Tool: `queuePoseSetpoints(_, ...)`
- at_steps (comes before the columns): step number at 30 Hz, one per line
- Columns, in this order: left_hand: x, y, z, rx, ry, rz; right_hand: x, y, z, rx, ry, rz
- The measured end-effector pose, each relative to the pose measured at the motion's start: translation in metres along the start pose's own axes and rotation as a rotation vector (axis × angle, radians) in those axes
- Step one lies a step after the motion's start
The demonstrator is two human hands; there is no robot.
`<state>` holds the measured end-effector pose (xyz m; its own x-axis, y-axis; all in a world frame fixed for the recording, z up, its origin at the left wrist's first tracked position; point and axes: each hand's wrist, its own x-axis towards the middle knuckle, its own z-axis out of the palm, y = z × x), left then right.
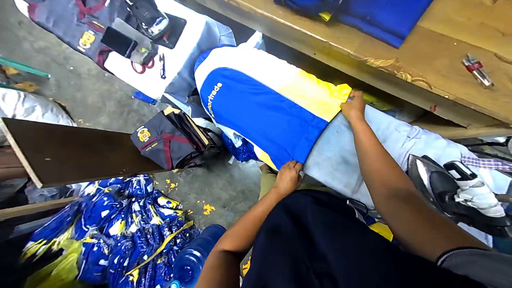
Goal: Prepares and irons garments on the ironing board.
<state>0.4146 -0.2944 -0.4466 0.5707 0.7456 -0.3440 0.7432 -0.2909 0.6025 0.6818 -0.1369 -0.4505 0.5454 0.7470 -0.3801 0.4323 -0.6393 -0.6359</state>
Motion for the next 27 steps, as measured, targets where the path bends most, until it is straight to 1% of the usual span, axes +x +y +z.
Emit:
queuePoseSetpoints(5,0.012,0.003,0.003,0.045,-0.208,-0.176,0.003,0.013,0.003,-0.024,-0.033,-0.035)
queuePoseSetpoints(7,0.012,0.004,0.005,0.060,-0.265,-0.202,0.000,0.017,-0.005,-0.037,-0.032,-0.038)
queuePoseSetpoints(11,0.015,0.009,0.000,0.089,-0.294,-0.202,-0.018,0.018,-0.031,-0.067,0.019,-0.077)
queuePoseSetpoints(13,0.017,0.011,-0.001,0.113,-0.295,-0.201,-0.025,0.012,-0.036,-0.122,0.049,-0.149)
queuePoseSetpoints(15,0.018,0.014,-0.001,0.133,-0.282,-0.191,-0.027,0.001,-0.028,-0.188,0.061,-0.296)
queuePoseSetpoints(17,0.021,0.016,-0.003,0.163,-0.292,-0.184,-0.023,-0.012,-0.012,-0.245,0.065,-0.455)
queuePoseSetpoints(19,0.020,0.016,-0.005,0.194,-0.300,-0.180,-0.012,-0.025,0.009,-0.316,0.042,-0.542)
queuePoseSetpoints(22,0.018,0.013,-0.003,0.206,-0.323,-0.183,0.014,-0.036,0.036,-0.452,0.006,-0.555)
queuePoseSetpoints(24,0.012,0.008,0.001,0.165,-0.331,-0.173,0.031,-0.036,0.048,-0.508,0.003,-0.563)
queuePoseSetpoints(25,0.008,0.003,0.003,0.119,-0.322,-0.156,0.038,-0.036,0.050,-0.505,-0.002,-0.563)
queuePoseSetpoints(27,-0.001,-0.007,0.006,0.019,-0.299,-0.124,0.046,-0.040,0.043,-0.451,-0.022,-0.508)
